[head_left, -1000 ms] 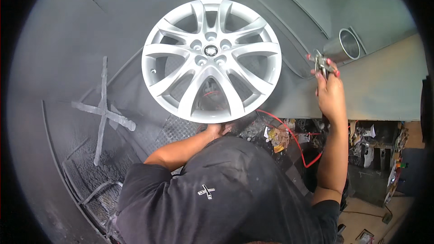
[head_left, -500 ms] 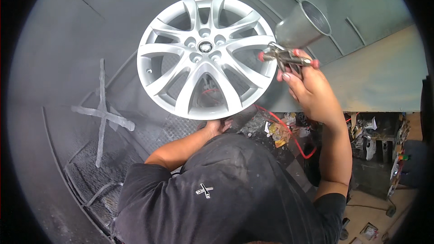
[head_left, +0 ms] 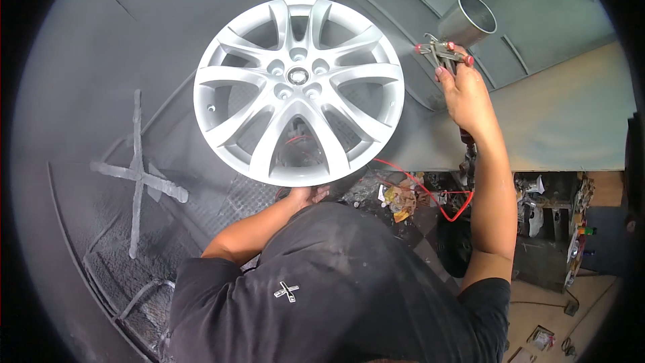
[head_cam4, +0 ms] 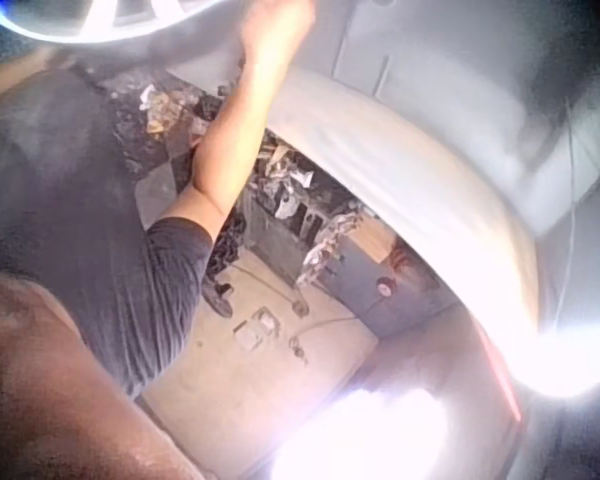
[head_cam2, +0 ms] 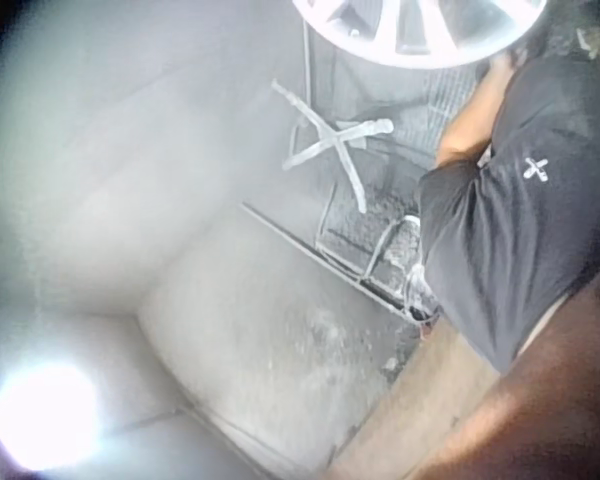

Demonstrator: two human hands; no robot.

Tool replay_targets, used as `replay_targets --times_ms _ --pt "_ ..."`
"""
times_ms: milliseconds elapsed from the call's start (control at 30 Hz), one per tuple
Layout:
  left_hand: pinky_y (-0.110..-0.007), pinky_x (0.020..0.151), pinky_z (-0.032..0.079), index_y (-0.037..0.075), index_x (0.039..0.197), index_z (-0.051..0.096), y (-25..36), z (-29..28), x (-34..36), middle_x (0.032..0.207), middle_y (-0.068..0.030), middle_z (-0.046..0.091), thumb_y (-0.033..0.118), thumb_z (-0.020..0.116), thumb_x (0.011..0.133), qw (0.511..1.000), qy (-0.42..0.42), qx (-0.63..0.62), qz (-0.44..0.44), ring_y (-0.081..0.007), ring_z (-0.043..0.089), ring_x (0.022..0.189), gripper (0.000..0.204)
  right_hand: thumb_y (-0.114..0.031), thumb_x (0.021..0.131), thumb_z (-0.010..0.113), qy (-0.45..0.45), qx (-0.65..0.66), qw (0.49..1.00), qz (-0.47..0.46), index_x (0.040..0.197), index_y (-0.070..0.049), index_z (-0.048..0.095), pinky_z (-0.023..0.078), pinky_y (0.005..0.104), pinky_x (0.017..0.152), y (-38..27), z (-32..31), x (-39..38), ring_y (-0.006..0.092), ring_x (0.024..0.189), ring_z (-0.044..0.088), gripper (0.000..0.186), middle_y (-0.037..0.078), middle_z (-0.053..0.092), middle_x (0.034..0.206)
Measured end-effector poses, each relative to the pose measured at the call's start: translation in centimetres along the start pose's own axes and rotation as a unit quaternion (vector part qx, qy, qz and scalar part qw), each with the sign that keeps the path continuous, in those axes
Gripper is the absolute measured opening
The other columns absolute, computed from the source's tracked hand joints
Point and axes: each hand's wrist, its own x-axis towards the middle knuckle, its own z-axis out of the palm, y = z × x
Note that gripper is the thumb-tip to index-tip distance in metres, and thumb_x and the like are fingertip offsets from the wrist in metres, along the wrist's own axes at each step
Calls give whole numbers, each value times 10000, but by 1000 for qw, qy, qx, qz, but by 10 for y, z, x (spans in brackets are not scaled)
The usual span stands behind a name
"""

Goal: The person positions a car rim on a stand, prepares paint by pouring liquid from a container into a cup, and uses a spray gun to apply paint to the front and sides of the rim.

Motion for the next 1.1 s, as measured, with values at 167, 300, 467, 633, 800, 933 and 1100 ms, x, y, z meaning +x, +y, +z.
replay_targets --times_ms 167,300,467,633,800,933,1100 --pt "-249 639 565 146 1180 643 9 3 -14 1130 -44 633 358 571 1002 1000 18 -2 -5 -157 630 913 286 -142 1004 565 33 -67 997 18 1076 95 569 492 437 808 22 3 -6 377 836 640 248 242 652 881" --pt "-277 592 579 114 1123 663 13 -9 -13 1006 -66 634 459 540 1014 1000 18 -19 -8 -171 639 773 382 -121 994 563 23 -8 999 21 1165 75 547 493 472 803 0 7 -14 451 870 625 260 279 648 908" --pt "-278 650 559 143 1155 648 23 -24 -26 1077 -49 635 425 531 1015 998 59 16 2 -173 629 867 337 -109 1013 540 -74 128 989 -11 1279 47 492 459 333 643 -26 9 -28 229 725 553 312 133 630 919" --pt "-320 731 521 176 1163 640 29 -54 -31 1112 -19 649 389 514 1021 995 75 69 22 -182 622 909 285 -98 1019 531 -148 230 960 -51 1293 44 487 458 278 594 -49 22 -24 102 644 508 312 61 602 888" --pt "-335 701 495 166 1099 625 34 -78 -38 1028 -10 657 367 494 1028 976 151 124 91 -163 609 822 250 -120 987 558 -62 40 993 -95 1114 95 554 488 505 760 -57 40 -5 497 846 614 250 297 651 903" --pt "-338 666 488 164 1094 615 51 -109 -40 971 -3 645 406 514 1011 965 112 198 127 -137 614 806 275 -140 991 553 -7 14 996 -83 1232 77 499 492 525 771 -46 40 5 504 901 626 329 313 654 893" --pt "-419 968 459 63 1324 586 82 -98 -76 1252 -100 663 410 599 969 953 203 170 149 -243 620 1131 496 -146 992 557 28 -40 999 -7 1225 63 510 481 514 810 -30 29 -11 500 938 618 316 307 652 946"
